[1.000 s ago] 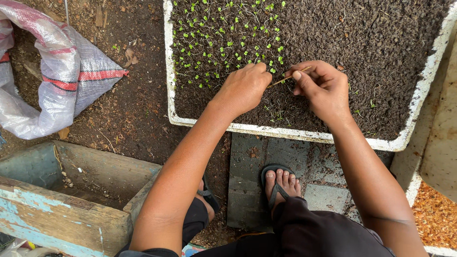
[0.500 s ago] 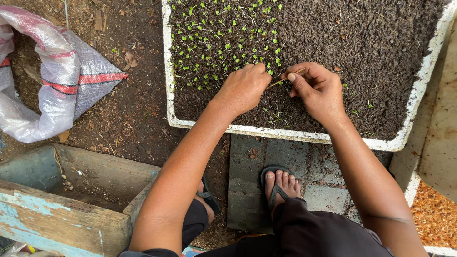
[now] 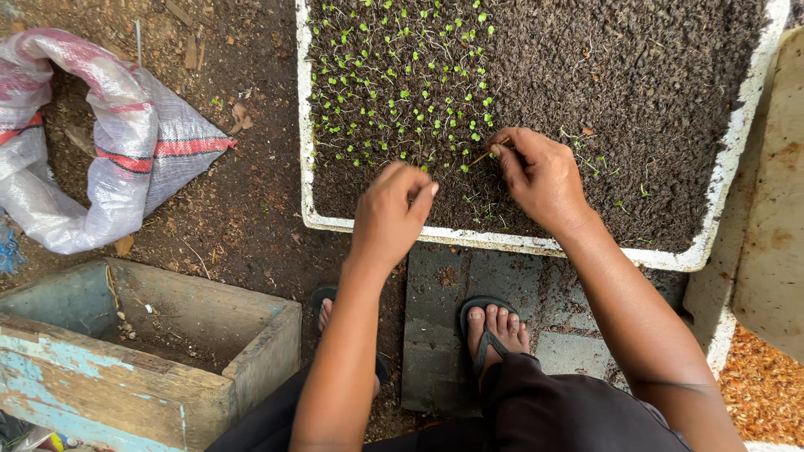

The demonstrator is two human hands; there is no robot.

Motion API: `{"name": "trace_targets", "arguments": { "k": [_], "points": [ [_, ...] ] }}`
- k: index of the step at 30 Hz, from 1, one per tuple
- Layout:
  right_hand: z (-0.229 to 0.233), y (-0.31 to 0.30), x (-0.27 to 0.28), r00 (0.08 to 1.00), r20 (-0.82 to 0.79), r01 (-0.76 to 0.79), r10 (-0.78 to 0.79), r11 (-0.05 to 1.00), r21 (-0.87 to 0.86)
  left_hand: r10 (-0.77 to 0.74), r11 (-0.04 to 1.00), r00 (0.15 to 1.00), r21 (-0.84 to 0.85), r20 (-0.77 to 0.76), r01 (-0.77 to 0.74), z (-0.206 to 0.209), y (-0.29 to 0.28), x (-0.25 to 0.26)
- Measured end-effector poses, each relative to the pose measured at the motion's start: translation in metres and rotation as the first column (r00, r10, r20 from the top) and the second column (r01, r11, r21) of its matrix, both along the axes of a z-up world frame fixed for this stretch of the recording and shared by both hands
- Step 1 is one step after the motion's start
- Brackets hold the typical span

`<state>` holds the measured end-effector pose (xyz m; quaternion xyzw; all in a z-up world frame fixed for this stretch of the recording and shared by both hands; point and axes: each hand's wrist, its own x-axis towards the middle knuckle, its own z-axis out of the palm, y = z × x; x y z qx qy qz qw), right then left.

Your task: The person uses a small wooden stick to poke holes in the soil inside a styrofoam box and then carefully places young seedlings into the holes by hand.

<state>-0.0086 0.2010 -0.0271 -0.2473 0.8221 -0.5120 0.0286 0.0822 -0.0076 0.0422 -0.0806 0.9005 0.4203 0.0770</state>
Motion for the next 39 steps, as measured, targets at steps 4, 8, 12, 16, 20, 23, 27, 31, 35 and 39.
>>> {"name": "trace_targets", "arguments": {
  "k": [4,8,12,16,20,23,27,31,35,39],
  "points": [
    [0.005,0.011,0.007,0.990,0.136,0.054,-0.044,0.996,-0.071,0.098,0.994,0.994,0.040,0.037,-0.100,-0.042,0.008,0.037],
    [0.017,0.029,0.015,0.925,0.354,0.236,-0.138,0.939,-0.250,0.087,0.996,0.994,0.027,0.061,-0.089,-0.051,0.024,0.038],
    [0.026,0.048,0.026,0.899,0.425,0.211,-0.103,0.953,-0.216,0.044,0.999,0.999,-0.003,-0.002,-0.044,-0.062,0.038,0.034],
    [0.031,0.045,0.036,0.868,0.485,0.223,-0.105,0.955,-0.193,0.016,0.999,0.999,-0.030,0.048,-0.015,-0.059,0.053,0.036],
    [0.021,0.041,0.039,0.840,0.536,0.234,-0.086,0.949,-0.214,0.024,0.997,0.998,-0.068,0.060,-0.020,-0.051,0.058,0.038],
    [0.015,0.035,0.045,0.819,0.569,0.246,-0.075,0.941,-0.231,0.018,0.996,0.998,-0.086,0.055,-0.013,-0.054,0.062,0.038],
    [0.009,0.030,0.048,0.810,0.586,0.249,-0.037,0.925,-0.286,0.056,0.994,0.998,-0.093,0.037,-0.052,-0.062,0.061,0.040],
    [0.012,0.027,0.050,0.805,0.593,0.256,-0.026,0.916,-0.308,0.099,0.992,0.994,-0.078,0.053,-0.095,-0.057,0.060,0.041],
    [0.021,0.025,0.053,0.796,0.605,0.266,-0.020,0.910,-0.318,0.172,0.985,0.984,-0.033,0.043,-0.171,-0.054,0.058,0.042],
    [0.021,0.024,0.055,0.786,0.618,0.278,-0.023,0.906,-0.319,0.191,0.981,0.982,-0.029,0.008,-0.191,-0.063,0.057,0.043]
  ]
}}
